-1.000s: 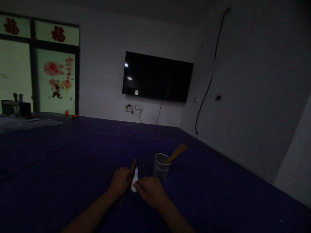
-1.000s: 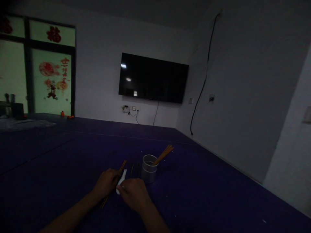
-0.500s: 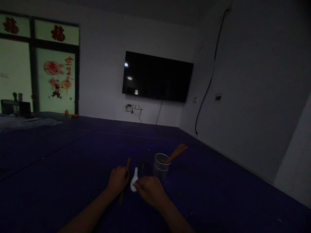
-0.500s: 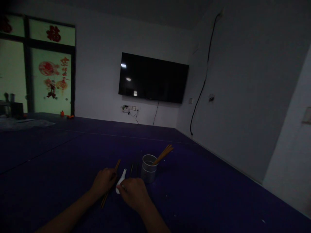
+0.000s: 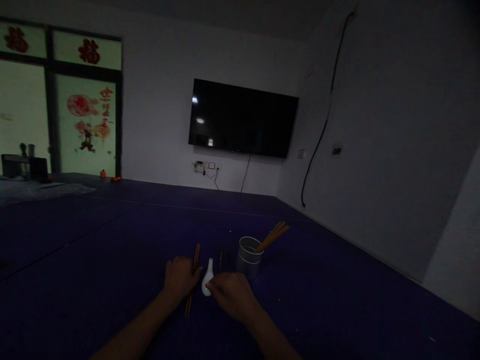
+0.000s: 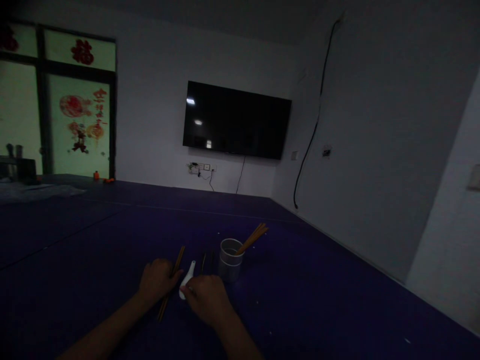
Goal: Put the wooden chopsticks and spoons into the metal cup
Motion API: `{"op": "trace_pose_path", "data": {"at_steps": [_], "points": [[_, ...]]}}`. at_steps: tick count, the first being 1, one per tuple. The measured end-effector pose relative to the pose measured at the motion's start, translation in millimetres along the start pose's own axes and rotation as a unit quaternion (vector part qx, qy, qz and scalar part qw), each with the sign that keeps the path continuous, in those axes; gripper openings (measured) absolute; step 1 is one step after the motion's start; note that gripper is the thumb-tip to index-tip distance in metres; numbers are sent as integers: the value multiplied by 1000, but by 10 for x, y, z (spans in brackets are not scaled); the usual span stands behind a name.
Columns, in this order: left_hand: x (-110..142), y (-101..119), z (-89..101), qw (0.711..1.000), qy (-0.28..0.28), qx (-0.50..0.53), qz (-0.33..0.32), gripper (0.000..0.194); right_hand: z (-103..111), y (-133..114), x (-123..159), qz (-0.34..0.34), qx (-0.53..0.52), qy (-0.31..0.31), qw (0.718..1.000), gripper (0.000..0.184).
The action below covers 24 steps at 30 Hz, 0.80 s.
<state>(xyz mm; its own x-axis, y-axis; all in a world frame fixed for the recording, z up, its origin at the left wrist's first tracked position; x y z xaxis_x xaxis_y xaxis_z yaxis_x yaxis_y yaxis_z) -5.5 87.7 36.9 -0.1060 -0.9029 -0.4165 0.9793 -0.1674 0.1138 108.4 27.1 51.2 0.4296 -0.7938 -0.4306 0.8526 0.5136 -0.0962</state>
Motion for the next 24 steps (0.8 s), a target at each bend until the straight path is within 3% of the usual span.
{"op": "trace_pose_path", "data": {"at_steps": [24], "points": [[-7, 48, -75, 999, -40, 3, -10, 36, 8, -13, 8, 9, -2, 2, 1000, 31]]}}
Point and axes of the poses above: each hand's wrist, its own x-axis away from the middle knuckle, its own z-axis out of the back of the hand, y = z × x, the point moved 9 cm from there along -x, towards the middle knuckle, and after that the axes turned 7 degrees about y, right-handed, at the moved point
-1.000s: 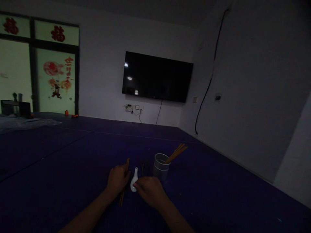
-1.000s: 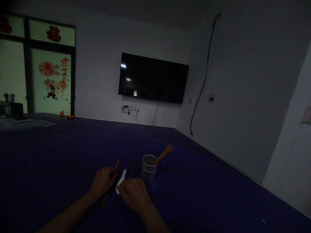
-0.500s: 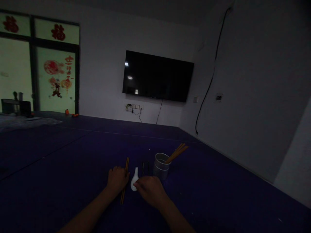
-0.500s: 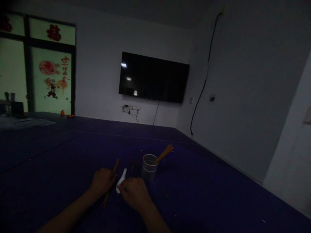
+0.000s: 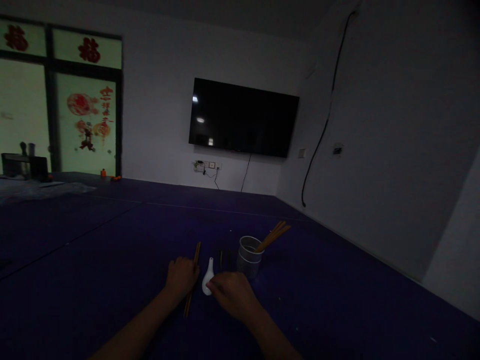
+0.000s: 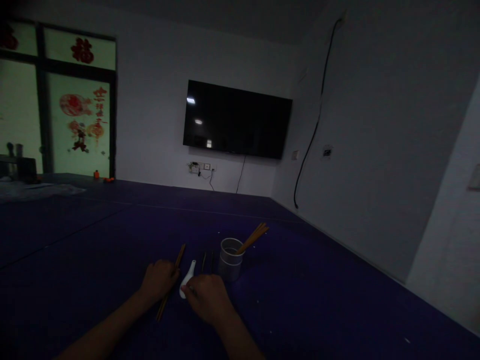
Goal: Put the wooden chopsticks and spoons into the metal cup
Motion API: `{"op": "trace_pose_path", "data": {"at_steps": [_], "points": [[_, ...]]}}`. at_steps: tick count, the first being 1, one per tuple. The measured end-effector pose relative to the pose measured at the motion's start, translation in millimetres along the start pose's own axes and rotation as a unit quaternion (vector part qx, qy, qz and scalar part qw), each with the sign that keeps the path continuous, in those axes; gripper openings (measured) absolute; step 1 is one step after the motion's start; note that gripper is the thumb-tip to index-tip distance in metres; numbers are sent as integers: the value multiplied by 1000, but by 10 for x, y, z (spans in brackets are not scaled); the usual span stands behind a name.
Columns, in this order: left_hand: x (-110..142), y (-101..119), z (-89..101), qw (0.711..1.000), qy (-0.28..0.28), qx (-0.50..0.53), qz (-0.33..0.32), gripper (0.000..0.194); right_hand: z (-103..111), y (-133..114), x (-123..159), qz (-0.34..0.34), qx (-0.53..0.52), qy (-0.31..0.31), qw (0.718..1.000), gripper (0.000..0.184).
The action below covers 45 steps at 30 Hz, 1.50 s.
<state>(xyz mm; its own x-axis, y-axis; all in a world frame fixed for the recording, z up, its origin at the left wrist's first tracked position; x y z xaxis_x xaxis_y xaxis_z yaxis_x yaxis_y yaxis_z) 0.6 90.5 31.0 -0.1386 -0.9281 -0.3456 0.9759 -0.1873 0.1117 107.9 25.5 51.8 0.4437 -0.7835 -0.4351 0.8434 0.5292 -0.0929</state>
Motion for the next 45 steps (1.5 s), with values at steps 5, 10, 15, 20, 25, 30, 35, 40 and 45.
{"op": "trace_pose_path", "data": {"at_steps": [5, 10, 15, 20, 25, 30, 35, 40, 45], "points": [[-12, 5, 21, 1000, -4, -12, -7, 37, -21, 16, -1, -10, 6, -15, 1000, 33], [-17, 17, 47, 1000, -12, -14, -14, 39, -45, 28, -6, -3, 9, -11, 1000, 33], [-18, 19, 60, 1000, -14, -12, -15, 40, -60, 42, -4, 0, -1, -2, 1000, 32], [-33, -5, 39, 1000, -16, -10, -12, 37, -38, 37, -4, 1, 0, 7, 1000, 32], [-39, -28, 12, 1000, -14, -11, -7, 33, -30, 27, -3, 6, 4, 16, 1000, 33], [-16, 2, 39, 1000, -7, -21, -12, 35, -36, 24, -8, 9, 4, 13, 1000, 32], [-7, 7, 53, 1000, -5, -21, -16, 34, -20, 29, -9, 1, -6, 12, 1000, 30], [-22, -16, 189, 998, 58, -17, -14, 33, 16, 43, -5, -12, 6, 20, 1000, 31], [100, 195, 638, 958, 271, -1, -95, 32, 168, 125, -7, -62, -59, 91, 992, 31]]}}
Point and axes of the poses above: each hand's wrist, its own x-axis away from the middle knuckle, its own z-axis out of the back of the hand, y = z × x, the point moved 9 cm from there along -x, towards the middle knuckle, and after that the axes turned 7 degrees about y, right-handed, at the moved point
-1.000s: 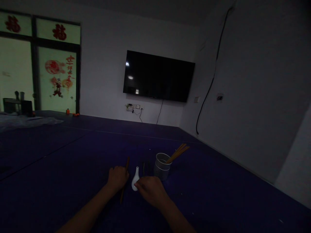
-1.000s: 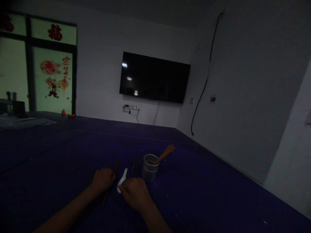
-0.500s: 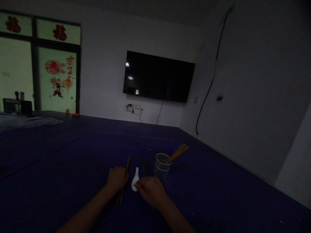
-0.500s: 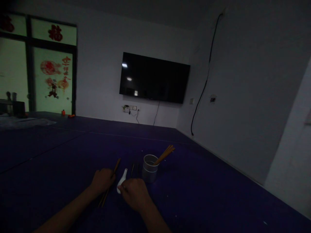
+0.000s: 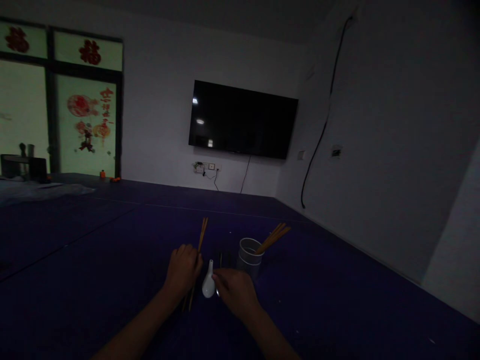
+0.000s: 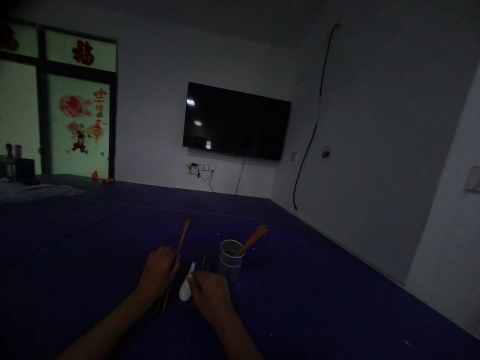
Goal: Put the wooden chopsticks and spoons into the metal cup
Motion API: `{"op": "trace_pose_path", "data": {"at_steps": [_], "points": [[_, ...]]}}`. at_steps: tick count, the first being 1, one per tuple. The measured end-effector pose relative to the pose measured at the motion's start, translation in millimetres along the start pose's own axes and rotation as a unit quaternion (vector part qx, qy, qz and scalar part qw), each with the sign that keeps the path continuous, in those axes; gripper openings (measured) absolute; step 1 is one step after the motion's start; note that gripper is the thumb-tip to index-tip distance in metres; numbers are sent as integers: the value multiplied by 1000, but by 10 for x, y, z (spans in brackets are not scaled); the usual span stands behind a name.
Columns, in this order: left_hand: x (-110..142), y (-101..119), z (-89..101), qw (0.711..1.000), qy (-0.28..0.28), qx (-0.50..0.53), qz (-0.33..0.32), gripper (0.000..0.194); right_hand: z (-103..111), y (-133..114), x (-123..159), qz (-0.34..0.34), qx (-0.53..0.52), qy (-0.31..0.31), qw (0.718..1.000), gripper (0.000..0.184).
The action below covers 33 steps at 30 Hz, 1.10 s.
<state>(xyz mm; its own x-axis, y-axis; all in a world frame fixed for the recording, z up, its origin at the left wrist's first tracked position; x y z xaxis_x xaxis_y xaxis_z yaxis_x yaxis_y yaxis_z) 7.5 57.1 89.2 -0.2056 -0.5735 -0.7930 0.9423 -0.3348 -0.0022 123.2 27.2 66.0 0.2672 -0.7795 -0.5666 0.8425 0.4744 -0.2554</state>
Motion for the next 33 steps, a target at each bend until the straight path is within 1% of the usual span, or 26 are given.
{"op": "trace_pose_path", "data": {"at_steps": [3, 5, 8, 10, 14, 20, 22, 25, 28, 30, 33], "points": [[35, 260, 262, 988, 118, 28, -95, 29, 154, 24, 2, -22, -70, 72, 995, 34], [112, 431, 390, 971, 170, 51, -160, 28, 237, 26, 23, -24, -98, 108, 989, 38], [232, 606, 510, 945, 219, 81, -232, 25, 333, 1, 64, -13, -127, 146, 981, 40], [278, 662, 539, 934, 232, 94, -254, 24, 388, -28, 88, -1, -146, 168, 975, 39], [296, 687, 523, 930, 232, 113, -262, 23, 427, -55, 103, -1, -199, 191, 961, 36], [277, 651, 480, 942, 195, 124, -243, 19, 344, 57, 90, -66, -252, 197, 945, 43], [276, 649, 478, 944, 180, 133, -244, 18, 318, 111, 89, -82, -287, 202, 933, 44], [269, 655, 459, 945, 157, 150, -244, 19, 297, 225, 98, -114, -341, 222, 907, 46], [255, 652, 415, 949, 141, 158, -233, 18, 281, 335, 114, -148, -371, 241, 885, 47], [253, 654, 378, 950, 133, 161, -231, 19, 266, 369, 117, -160, -379, 244, 878, 47], [262, 664, 324, 949, 121, 162, -241, 19, 257, 369, 112, -163, -381, 245, 877, 47]]}}
Point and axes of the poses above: each hand's wrist, its own x-axis away from the middle knuckle, its own z-axis out of the back of the hand, y = z × x, the point moved 9 cm from there along -x, towards the middle knuckle, and after that the axes turned 7 degrees about y, right-handed, at the moved point
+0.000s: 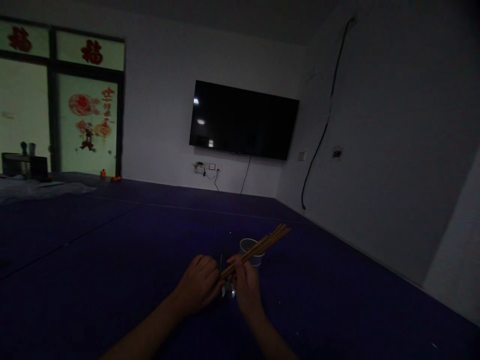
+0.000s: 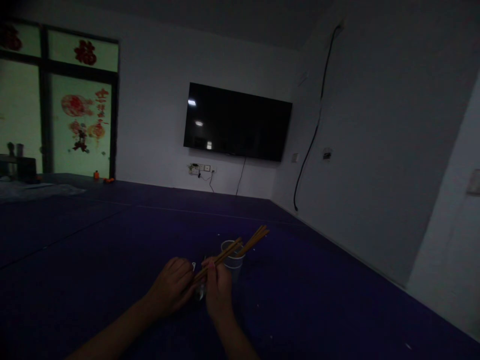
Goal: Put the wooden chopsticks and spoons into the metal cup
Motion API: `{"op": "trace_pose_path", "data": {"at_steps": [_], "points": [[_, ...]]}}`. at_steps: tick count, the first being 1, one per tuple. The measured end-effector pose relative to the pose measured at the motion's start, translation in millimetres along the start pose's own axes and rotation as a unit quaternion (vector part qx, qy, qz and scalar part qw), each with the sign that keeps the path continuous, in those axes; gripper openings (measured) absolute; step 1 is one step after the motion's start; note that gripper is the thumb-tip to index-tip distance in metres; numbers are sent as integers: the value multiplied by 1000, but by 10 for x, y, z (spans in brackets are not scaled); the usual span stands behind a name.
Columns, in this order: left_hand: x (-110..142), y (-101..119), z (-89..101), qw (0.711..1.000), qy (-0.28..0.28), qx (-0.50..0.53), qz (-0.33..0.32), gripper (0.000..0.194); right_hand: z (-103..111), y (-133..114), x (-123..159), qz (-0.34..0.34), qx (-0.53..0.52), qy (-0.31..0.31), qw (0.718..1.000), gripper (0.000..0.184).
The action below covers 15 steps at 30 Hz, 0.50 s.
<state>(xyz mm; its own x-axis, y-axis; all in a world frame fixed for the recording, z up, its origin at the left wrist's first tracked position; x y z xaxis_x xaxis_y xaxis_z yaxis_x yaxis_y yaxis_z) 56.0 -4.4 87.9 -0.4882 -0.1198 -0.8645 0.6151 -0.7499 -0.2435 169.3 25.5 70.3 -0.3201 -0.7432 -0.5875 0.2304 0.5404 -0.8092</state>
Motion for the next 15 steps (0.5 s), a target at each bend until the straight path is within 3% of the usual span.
{"op": "trace_pose_path", "data": {"at_steps": [5, 8, 11, 15], "points": [[23, -83, -57, 999, -20, 12, 28, 19, 26, -49, -16, 13, 25, 14, 999, 44], [43, -175, -91, 997, -33, 24, 70, 20, 165, -103, -68, 30, 47, 43, 998, 44], [75, -289, -84, 992, -22, 29, 119, 21, 483, -204, -141, 60, 87, 129, 986, 45], [110, -390, -86, 987, -18, 19, 159, 21, 942, -438, -172, 128, 181, 285, 933, 49]]}}
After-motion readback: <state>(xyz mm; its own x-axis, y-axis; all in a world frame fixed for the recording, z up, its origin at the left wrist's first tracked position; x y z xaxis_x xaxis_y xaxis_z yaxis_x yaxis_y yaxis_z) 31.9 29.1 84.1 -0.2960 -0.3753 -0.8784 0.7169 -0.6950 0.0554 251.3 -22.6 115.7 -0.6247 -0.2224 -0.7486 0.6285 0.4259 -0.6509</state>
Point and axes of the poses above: each hand's wrist, its own x-axis away from the middle knuckle, its own z-axis out of the back of the hand, y = z × x, the point moved 9 cm from there along -x, towards the middle knuckle, and after that the axes turned 7 degrees about y, right-handed, at the moved point
